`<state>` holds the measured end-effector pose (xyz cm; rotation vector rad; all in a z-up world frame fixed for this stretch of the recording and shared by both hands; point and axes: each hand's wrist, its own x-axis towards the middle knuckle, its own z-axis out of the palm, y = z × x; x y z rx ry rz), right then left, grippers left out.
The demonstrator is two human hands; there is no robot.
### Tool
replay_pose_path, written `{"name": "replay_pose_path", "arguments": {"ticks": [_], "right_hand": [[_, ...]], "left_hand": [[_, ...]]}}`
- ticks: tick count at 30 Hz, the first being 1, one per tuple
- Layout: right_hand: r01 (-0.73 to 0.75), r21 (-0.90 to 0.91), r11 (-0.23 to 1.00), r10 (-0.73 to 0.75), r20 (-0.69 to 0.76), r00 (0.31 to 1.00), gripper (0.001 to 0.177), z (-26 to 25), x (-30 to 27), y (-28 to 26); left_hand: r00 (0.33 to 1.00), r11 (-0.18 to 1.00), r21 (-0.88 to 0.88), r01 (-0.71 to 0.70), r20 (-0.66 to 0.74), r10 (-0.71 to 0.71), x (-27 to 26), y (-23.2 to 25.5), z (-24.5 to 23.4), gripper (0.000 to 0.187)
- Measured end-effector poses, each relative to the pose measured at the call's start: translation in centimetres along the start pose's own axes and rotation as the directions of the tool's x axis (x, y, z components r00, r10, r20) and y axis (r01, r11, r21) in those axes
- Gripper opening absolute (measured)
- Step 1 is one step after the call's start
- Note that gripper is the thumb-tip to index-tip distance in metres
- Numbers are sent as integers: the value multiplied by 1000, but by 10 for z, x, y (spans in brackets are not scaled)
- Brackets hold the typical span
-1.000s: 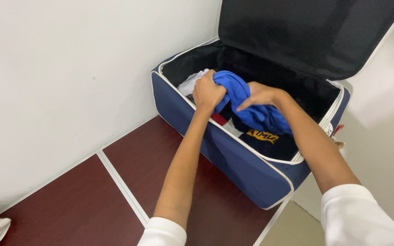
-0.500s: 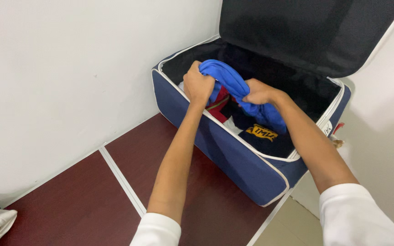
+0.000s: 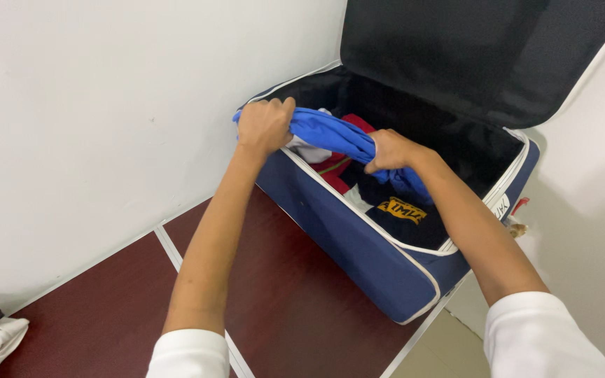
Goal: The person removes various clothing items from a blue suitcase, folds them by hand on a maroon table, and stacks them in a pile. The items include white, black, blue, and grey garments. The person handles the clothes one at a time, smoothing and folding them before placing them on the growing stack.
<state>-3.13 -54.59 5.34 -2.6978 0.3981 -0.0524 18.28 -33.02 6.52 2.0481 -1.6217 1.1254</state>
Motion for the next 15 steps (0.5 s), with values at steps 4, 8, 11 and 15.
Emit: {"name": "replay_pose_path", "arguments": {"ticks": [4,8,11,15], "right_hand": [[32,-113,993,-24,71,997,65,0,-3,-4],[6,-202,979,-21,-72,997,57,2,-2,-5],[19,-185,983,-43,-129,991,53,3,-1,-2],[47,-178,983,-65,-98,993,51,2,-1,-6]], "left_hand": [[996,995,59,86,25,-87,-22,-24,-5,19],[992,992,38,123,1,-123,-52,-44,-16,13],[991,992,49,116,67,-119,-77,-50,-26,16],[988,990,-7,141,69,-140,-108,-46,-37,17]]}}
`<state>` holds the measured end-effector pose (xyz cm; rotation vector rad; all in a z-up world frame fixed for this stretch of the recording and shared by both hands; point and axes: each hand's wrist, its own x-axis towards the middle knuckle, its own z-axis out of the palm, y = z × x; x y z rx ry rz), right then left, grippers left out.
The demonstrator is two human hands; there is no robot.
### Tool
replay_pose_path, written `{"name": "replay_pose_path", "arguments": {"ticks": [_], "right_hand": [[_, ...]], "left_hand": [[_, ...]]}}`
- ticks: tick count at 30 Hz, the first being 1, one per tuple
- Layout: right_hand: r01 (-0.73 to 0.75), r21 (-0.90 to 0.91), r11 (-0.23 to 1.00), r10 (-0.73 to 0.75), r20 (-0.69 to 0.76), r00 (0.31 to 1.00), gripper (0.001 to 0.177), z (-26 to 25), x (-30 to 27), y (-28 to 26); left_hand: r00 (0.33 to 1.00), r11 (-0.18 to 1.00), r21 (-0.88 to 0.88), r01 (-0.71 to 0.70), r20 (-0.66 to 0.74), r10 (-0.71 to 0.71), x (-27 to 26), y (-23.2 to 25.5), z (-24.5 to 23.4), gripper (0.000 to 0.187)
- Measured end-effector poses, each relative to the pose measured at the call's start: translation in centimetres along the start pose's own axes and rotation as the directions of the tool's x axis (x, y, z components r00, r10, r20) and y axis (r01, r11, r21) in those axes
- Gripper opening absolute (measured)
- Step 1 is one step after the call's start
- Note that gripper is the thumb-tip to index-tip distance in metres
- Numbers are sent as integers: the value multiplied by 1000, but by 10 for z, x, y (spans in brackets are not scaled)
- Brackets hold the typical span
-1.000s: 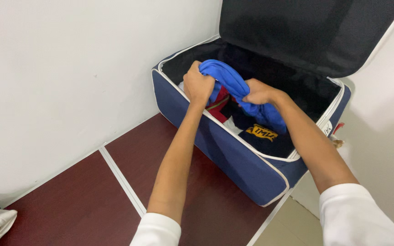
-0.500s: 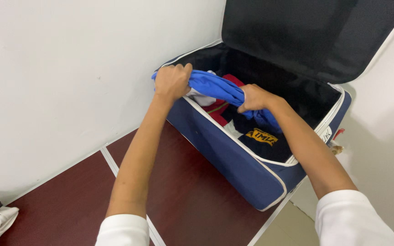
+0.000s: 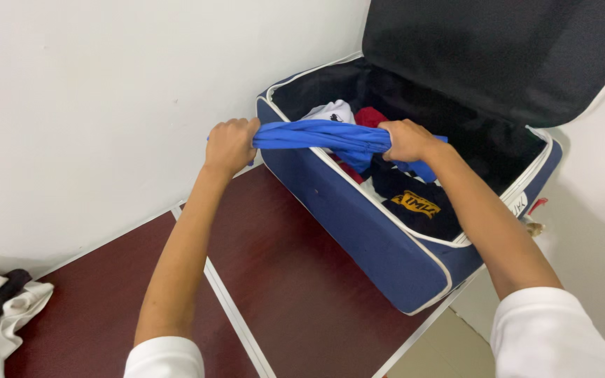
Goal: The person removes various clothing items from a blue suitcase, folds them by hand on a maroon table, and stacks them in a pile. The items include white, black, blue, and grey garments. The person handles the clothes one at a time, smoothing and folding them before placing them on the growing stack.
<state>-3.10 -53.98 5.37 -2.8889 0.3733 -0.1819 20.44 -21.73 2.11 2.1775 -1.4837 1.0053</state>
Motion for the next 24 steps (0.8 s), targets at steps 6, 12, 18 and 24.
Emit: {"name": "replay_pose_path", "arguments": {"ticks": [6,12,18,24], "right_hand": [[65,86,994,-57,-91,994,33,-9,-5,-5],[63,175,983,-61,-14,998,33,-23,-11,-21],[25,350,936,-95,184,978,30,-34,-33,-56],[-3,447,894,-142,291,946,44,-38,-43,-89]], "left_hand": [[987,979,-133,157,56,-150,-21,2,-17,14],[987,954,-255,156,82,-139,-41,-2,-56,15],[889,849,-330,412,349,-296,-78,1,-100,21],[747,743,-311,593,558,-362,-112,4,-135,20]]}}
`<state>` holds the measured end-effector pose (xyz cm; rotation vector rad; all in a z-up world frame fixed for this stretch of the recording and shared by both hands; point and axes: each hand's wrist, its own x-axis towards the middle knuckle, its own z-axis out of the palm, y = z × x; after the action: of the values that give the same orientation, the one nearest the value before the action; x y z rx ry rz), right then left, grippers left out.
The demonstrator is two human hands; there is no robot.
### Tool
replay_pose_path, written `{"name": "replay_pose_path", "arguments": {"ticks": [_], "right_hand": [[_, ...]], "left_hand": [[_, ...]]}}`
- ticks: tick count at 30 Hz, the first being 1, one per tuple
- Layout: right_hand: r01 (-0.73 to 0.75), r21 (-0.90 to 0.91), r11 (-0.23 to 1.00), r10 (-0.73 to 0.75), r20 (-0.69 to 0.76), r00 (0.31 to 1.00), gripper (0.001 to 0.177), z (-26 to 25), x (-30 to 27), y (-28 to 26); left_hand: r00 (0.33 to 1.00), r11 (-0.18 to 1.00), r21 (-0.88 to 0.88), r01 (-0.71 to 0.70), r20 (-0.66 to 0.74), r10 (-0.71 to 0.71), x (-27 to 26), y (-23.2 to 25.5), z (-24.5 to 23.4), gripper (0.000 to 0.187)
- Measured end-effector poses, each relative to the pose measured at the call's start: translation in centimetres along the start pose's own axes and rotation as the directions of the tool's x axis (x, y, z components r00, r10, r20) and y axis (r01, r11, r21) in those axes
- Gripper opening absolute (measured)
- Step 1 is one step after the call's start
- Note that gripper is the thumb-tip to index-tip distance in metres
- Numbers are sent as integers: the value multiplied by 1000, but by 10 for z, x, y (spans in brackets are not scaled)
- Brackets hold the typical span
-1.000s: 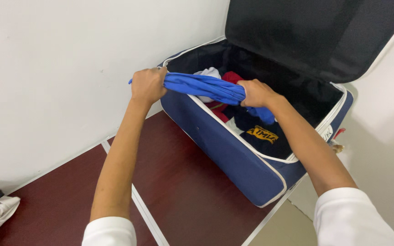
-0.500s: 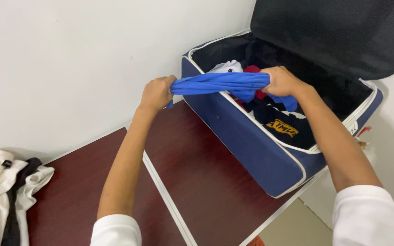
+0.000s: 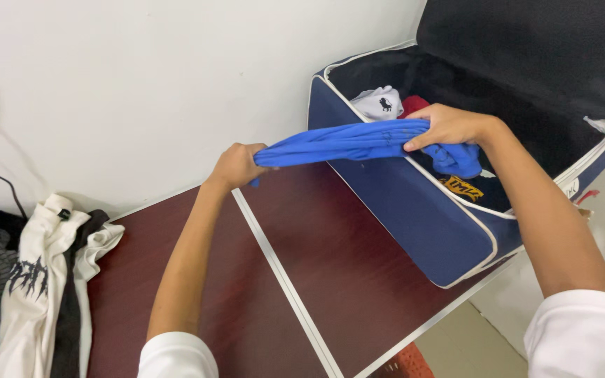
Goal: The person removes various clothing items from a blue suitcase, folds them by hand on a maroon table, and stacks them in a pile. The items include white, black, blue, and grey garments. The person handles the clothes one at a time, smoothing and folding them before placing them on the growing stack.
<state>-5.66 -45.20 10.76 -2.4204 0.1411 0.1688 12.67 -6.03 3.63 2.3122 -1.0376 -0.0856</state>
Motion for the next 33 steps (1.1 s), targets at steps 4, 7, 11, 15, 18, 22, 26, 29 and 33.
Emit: {"name": "replay_pose_path", "arguments": {"ticks": [4,7,11,15,18,22,26,29,33], "right_hand": [[81,59,995,-87,109,990,47,10,-2,-11],[110,-97,989,-101,96,990,53,28,-22,-39],[111,-207,972,-86,126,988,48,57,-51,-86],[14,-271,962,16,106,994,46,86,-61,-113],[36,-291,956,-3,114,994,47,103,-59,-118],[147,-254,956,-109,157,982,48,121,-51,-110],[215,-167,962,-181,196,964,43,145,-43,-99],[126,-73,989,-110,192,975,41,163,-39,-96],[94,21,995,-96,204,974,37,174,-28,-94]], "left_hand": [[995,978,-205,51,89,-33,-13,-36,6,38],[995,949,-314,-7,96,39,-19,-84,20,39],[996,913,-408,-11,72,45,-48,-125,28,41],[999,905,-423,38,35,-25,-82,-135,23,44],[999,891,-453,29,2,-32,-110,-141,18,45],[997,878,-474,63,-15,-80,-146,-146,14,45],[995,879,-475,35,-66,-75,-178,-155,7,45],[991,870,-490,60,-75,-111,-203,-158,2,44],[990,876,-482,14,-114,-78,-229,-150,-9,43]]}}
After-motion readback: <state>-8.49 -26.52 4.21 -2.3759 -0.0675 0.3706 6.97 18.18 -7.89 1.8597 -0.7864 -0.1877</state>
